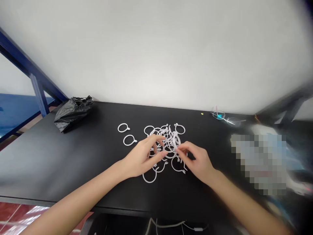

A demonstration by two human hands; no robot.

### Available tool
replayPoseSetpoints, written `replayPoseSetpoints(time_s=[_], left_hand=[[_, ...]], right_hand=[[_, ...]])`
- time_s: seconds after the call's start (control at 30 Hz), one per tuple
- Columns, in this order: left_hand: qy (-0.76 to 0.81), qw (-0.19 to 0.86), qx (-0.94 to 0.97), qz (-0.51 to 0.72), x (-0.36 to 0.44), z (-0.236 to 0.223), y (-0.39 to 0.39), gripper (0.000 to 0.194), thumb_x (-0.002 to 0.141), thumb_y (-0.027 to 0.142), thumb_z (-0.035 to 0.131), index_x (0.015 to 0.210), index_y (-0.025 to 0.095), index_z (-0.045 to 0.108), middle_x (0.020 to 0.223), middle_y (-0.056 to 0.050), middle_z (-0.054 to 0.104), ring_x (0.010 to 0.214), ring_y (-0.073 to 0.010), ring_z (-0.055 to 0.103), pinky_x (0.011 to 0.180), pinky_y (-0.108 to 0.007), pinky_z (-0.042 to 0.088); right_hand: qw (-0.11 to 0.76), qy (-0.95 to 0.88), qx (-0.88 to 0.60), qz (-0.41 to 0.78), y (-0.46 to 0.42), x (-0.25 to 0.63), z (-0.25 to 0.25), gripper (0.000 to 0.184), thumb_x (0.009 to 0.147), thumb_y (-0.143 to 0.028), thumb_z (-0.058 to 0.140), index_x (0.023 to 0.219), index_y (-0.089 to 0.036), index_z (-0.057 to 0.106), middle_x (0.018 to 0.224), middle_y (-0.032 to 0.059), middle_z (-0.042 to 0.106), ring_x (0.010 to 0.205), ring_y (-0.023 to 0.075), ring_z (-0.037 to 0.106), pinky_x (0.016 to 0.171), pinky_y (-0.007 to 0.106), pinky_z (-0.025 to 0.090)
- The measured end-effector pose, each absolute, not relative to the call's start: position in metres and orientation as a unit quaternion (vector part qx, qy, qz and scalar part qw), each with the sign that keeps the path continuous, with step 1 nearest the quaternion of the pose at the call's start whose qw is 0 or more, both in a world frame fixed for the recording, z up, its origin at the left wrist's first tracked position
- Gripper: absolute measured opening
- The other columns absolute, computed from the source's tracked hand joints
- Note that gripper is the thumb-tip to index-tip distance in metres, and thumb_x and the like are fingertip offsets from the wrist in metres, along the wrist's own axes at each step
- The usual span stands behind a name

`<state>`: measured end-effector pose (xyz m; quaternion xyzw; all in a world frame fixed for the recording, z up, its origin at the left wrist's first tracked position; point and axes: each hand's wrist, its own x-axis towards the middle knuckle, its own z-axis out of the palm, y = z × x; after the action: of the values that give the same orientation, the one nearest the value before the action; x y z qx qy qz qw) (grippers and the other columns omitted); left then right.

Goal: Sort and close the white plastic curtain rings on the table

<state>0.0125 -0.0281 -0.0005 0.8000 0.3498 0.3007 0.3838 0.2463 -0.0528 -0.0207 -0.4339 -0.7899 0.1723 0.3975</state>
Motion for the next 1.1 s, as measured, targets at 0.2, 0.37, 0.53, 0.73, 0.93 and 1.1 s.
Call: replayPoseSetpoints(time_s=[0.2,0.37,0.53,0.73,0.93,1.1], left_hand=[[0.274,0.605,0.666,0.34,0.022,0.0,-0.041,0.025,0.098,0.034,0.048,0.092,0.014,0.063,0.098,-0.008,0.063,0.079,-0.0123,0.06,0.061,-0.021,0.055],[0.248,0.726,0.559,0.315,0.02,0.002,-0.036,0.031,0.1,0.039,0.044,0.081,0.015,0.051,0.086,-0.004,0.056,0.072,-0.0107,0.056,0.055,-0.02,0.056],[0.214,0.818,0.46,0.272,0.018,0.004,-0.03,0.035,0.098,0.042,0.046,0.074,0.017,0.044,0.068,0.002,0.048,0.055,-0.0077,0.047,0.047,-0.02,0.054],[0.256,0.833,0.42,0.252,0.02,0.003,-0.031,0.041,0.093,0.047,0.054,0.067,0.016,0.047,0.057,0.006,0.033,0.047,-0.0054,0.036,0.043,-0.018,0.051],[0.293,0.814,0.428,0.261,0.023,0.002,-0.033,0.043,0.09,0.051,0.058,0.067,0.015,0.053,0.051,0.008,0.03,0.042,-0.0046,0.036,0.04,-0.017,0.049],[0.352,0.735,0.503,0.287,0.024,0.0,-0.036,0.04,0.089,0.051,0.059,0.078,0.013,0.063,0.049,0.008,0.04,0.037,-0.0036,0.039,0.037,-0.016,0.045]], right_hand=[[0.428,-0.839,-0.303,0.146,-0.067,0.223,-0.021,0.017,0.091,-0.006,0.058,0.099,-0.02,0.06,0.073,0.0012,0.064,0.062,0.012,0.055,0.057,0.025,0.049],[0.463,-0.816,-0.299,0.173,-0.066,0.228,-0.016,0.037,0.089,-0.006,0.06,0.122,-0.021,0.058,0.079,0.0017,0.066,0.066,0.0127,0.059,0.06,0.026,0.054],[0.473,-0.784,-0.322,0.241,-0.069,0.229,-0.012,0.053,0.087,-0.012,0.066,0.136,-0.025,0.052,0.094,0.0043,0.067,0.074,0.0133,0.064,0.062,0.026,0.06],[0.49,-0.75,-0.331,0.294,-0.071,0.227,-0.011,0.038,0.086,-0.009,0.066,0.121,-0.027,0.065,0.094,0.0034,0.067,0.072,0.0126,0.066,0.06,0.026,0.061],[0.495,-0.755,-0.28,0.326,-0.075,0.221,-0.008,0.06,0.082,-0.013,0.071,0.137,-0.026,0.053,0.113,0.0094,0.069,0.083,0.0159,0.069,0.058,0.025,0.063],[0.517,-0.754,-0.305,0.266,-0.076,0.219,-0.007,0.037,0.084,-0.009,0.068,0.117,-0.026,0.069,0.094,0.0047,0.075,0.072,0.0147,0.07,0.058,0.026,0.063]])
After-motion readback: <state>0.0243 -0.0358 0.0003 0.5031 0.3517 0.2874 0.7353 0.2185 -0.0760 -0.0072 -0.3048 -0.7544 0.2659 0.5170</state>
